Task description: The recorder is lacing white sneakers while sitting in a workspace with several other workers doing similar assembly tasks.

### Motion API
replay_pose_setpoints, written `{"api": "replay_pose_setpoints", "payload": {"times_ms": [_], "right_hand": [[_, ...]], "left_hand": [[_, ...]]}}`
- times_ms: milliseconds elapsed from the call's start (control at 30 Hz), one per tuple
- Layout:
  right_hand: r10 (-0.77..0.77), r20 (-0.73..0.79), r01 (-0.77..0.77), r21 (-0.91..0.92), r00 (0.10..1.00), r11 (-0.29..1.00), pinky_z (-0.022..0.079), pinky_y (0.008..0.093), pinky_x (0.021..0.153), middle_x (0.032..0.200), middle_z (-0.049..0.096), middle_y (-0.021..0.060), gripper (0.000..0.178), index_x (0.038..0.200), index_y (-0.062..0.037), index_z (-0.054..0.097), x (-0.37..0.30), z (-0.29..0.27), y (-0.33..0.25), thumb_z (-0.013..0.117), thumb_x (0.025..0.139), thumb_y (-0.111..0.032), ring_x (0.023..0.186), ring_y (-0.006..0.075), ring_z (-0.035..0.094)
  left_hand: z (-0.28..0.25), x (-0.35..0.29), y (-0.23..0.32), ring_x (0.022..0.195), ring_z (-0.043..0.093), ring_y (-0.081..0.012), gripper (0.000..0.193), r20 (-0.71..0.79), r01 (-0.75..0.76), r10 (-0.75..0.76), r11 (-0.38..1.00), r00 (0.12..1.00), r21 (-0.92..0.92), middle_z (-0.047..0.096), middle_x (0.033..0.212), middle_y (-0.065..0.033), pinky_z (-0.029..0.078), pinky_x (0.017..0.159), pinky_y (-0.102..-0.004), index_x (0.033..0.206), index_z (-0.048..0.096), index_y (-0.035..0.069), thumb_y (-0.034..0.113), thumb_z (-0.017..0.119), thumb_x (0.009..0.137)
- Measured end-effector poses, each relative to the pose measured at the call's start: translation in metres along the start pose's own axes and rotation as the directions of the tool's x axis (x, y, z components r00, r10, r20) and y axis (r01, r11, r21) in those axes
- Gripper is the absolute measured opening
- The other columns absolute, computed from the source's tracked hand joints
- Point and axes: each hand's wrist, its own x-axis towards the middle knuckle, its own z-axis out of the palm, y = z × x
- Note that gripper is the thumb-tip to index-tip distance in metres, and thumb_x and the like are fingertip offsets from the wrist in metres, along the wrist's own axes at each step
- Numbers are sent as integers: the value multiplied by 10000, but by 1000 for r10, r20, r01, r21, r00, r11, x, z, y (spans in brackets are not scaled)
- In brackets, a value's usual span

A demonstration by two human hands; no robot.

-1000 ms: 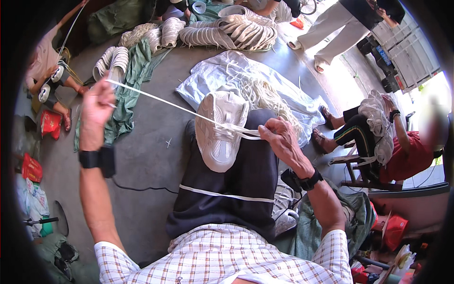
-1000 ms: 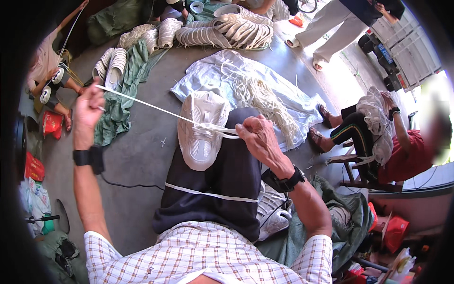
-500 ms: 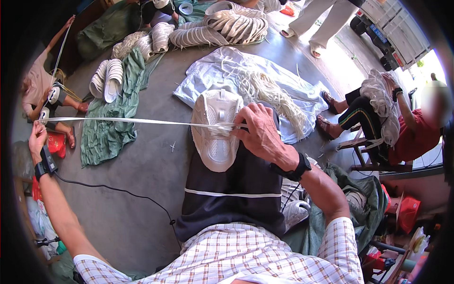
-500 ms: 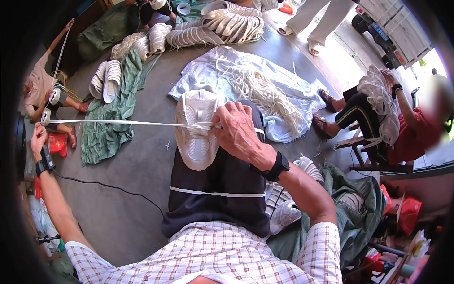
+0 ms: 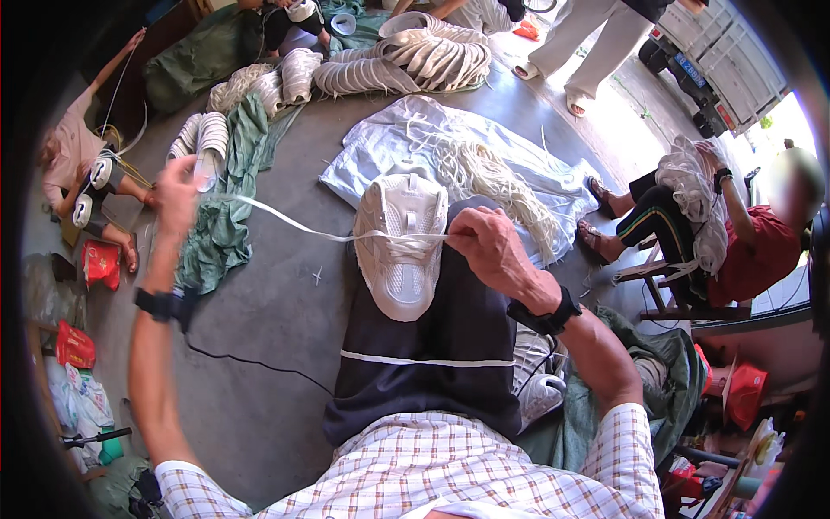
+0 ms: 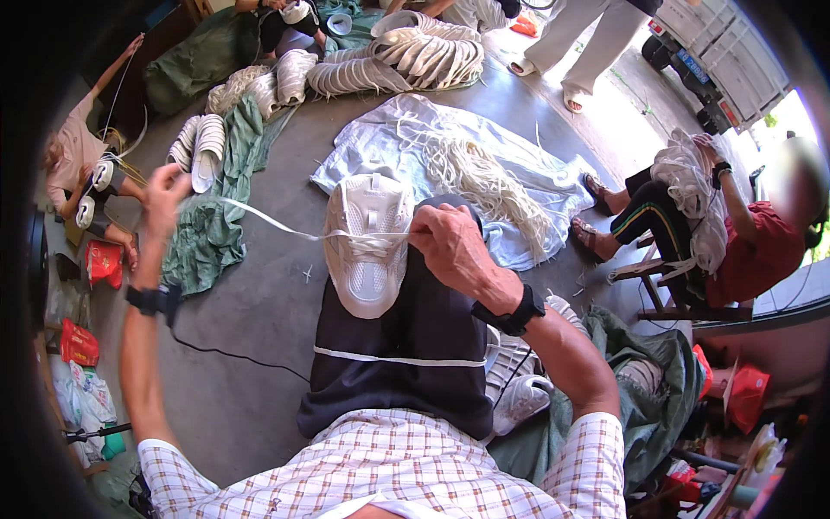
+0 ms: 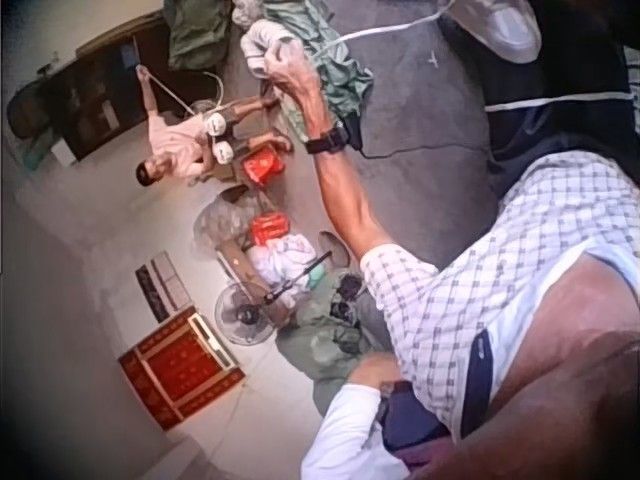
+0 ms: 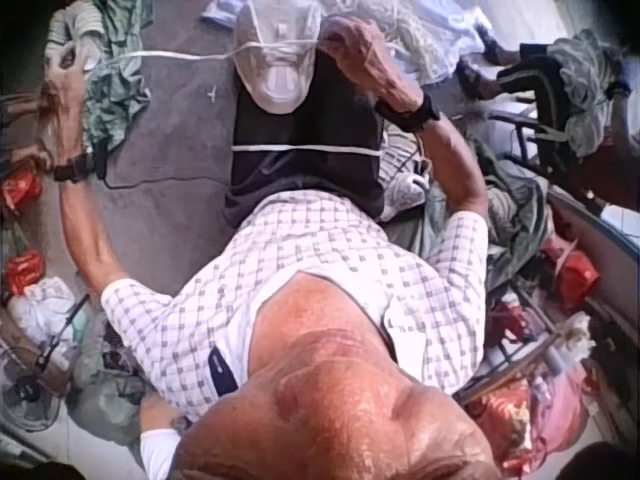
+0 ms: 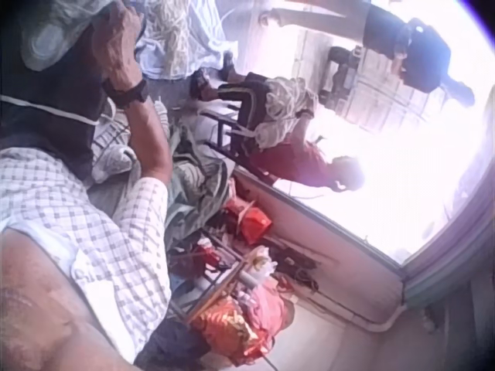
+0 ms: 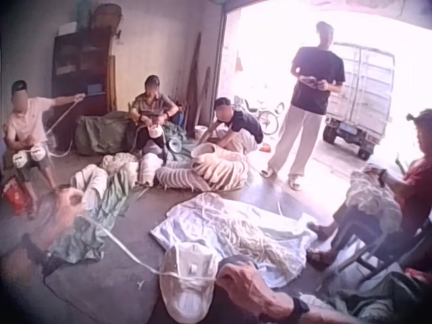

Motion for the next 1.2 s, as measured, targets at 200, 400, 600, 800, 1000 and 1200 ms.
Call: {"api": "replay_pose_setpoints", "payload": {"times_ms": [200,400,600,800,1000,1200], "right_hand": [[11,7,-10,-70,1000,997,450,423,712,740,632,111,130,822,-38,654,-3,-11,1,699,846,-158,746,307,605],[19,-10,-19,-47,1000,999,470,439,636,718,641,157,146,803,-13,653,-6,-18,7,692,838,-149,688,343,620],[189,-13,-189,-80,982,979,471,486,640,689,639,196,134,743,-6,669,-3,-24,4,676,799,-128,724,402,640],[214,18,-214,-41,977,976,468,456,627,680,629,203,155,756,8,667,-6,-30,9,693,788,-141,701,385,639],[168,5,-168,-39,986,985,451,426,587,638,597,186,185,762,28,640,-26,-42,36,690,789,-148,602,327,592],[311,139,-320,43,940,947,386,314,530,607,534,49,191,813,56,655,-56,-87,80,666,849,-131,589,112,473]], "left_hand": [[109,-123,190,1293,439,-350,260,259,-387,441,892,860,-234,506,1338,-150,350,1096,-440,1011,673,70,162,765,786],[136,-125,190,1257,446,-354,135,186,-492,514,857,837,-153,486,1331,-146,354,1055,-469,860,661,65,137,749,788],[138,-120,192,1159,498,-343,129,258,-383,428,900,866,-207,509,1320,-148,395,1012,-440,801,639,29,121,727,782],[135,-118,183,1075,540,-327,164,255,-301,384,902,887,-310,520,1294,-147,449,939,-431,772,609,15,144,706,802],[130,-118,197,1104,554,-322,178,280,-416,414,908,866,-54,539,1278,-137,460,926,-418,766,610,13,150,715,812],[134,-142,138,1090,573,-334,121,91,-231,231,973,969,-7,589,1203,-144,465,916,-435,884,645,19,78,716,807]]}}
